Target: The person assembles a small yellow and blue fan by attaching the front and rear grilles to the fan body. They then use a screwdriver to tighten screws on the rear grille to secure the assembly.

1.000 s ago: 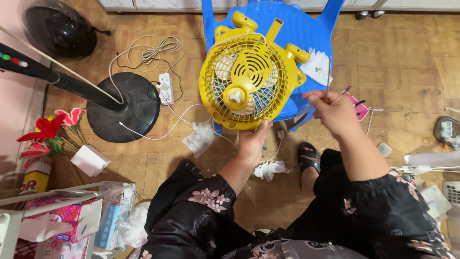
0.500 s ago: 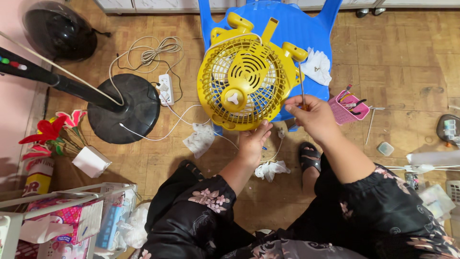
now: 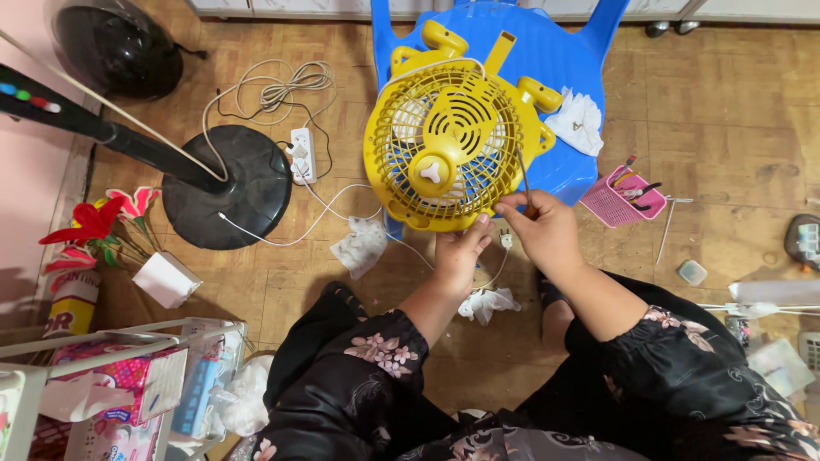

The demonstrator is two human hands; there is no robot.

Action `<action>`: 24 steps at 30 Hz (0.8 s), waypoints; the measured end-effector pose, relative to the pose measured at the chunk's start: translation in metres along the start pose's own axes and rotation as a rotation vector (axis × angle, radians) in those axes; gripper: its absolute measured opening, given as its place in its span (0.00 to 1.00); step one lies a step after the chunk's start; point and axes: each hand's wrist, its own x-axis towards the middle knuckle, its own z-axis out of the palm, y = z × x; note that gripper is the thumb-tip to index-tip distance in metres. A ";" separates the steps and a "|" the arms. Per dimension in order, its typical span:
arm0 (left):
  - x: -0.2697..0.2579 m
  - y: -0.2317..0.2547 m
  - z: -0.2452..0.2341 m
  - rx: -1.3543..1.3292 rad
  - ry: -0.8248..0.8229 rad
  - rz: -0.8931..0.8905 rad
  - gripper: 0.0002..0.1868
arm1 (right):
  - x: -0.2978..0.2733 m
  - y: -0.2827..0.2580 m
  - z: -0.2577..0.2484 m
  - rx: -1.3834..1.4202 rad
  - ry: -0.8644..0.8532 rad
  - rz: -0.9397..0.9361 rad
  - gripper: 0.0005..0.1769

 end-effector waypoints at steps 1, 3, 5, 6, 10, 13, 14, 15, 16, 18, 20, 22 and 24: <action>-0.001 0.001 0.001 0.007 0.005 -0.007 0.12 | 0.000 0.000 0.001 0.034 0.006 0.036 0.06; -0.002 0.003 0.002 0.021 0.010 -0.010 0.12 | 0.001 0.000 0.002 0.018 -0.002 0.044 0.06; -0.003 0.004 0.004 0.033 0.009 -0.004 0.12 | 0.001 0.001 0.003 0.022 -0.008 0.057 0.06; -0.004 0.004 0.004 0.044 0.011 -0.007 0.12 | 0.001 0.001 0.005 0.033 -0.010 0.064 0.07; -0.003 0.004 0.003 0.069 0.015 -0.014 0.13 | 0.001 0.002 0.006 0.027 0.003 0.048 0.07; -0.002 0.003 0.002 0.094 0.018 -0.003 0.13 | 0.002 0.002 0.005 0.060 0.003 0.070 0.06; -0.002 0.003 0.002 0.106 0.020 0.002 0.14 | 0.003 0.002 0.005 0.067 0.004 0.079 0.06; -0.002 0.003 0.002 0.118 0.026 0.005 0.14 | 0.003 0.002 0.004 0.074 0.005 0.089 0.06; -0.002 0.003 0.002 0.131 0.032 0.007 0.14 | 0.003 0.002 0.004 0.081 0.006 0.099 0.06; -0.002 0.003 0.002 0.146 0.037 0.009 0.15 | 0.003 0.003 0.004 0.070 -0.001 0.090 0.06; -0.002 0.003 0.002 0.151 0.038 0.007 0.15 | 0.002 0.004 0.003 0.067 -0.010 0.088 0.06; -0.003 0.004 0.003 0.150 0.042 0.001 0.15 | 0.002 0.004 0.003 0.075 -0.017 0.092 0.06; -0.003 0.004 0.004 0.150 0.038 0.005 0.15 | 0.001 0.004 0.003 0.084 -0.026 0.084 0.06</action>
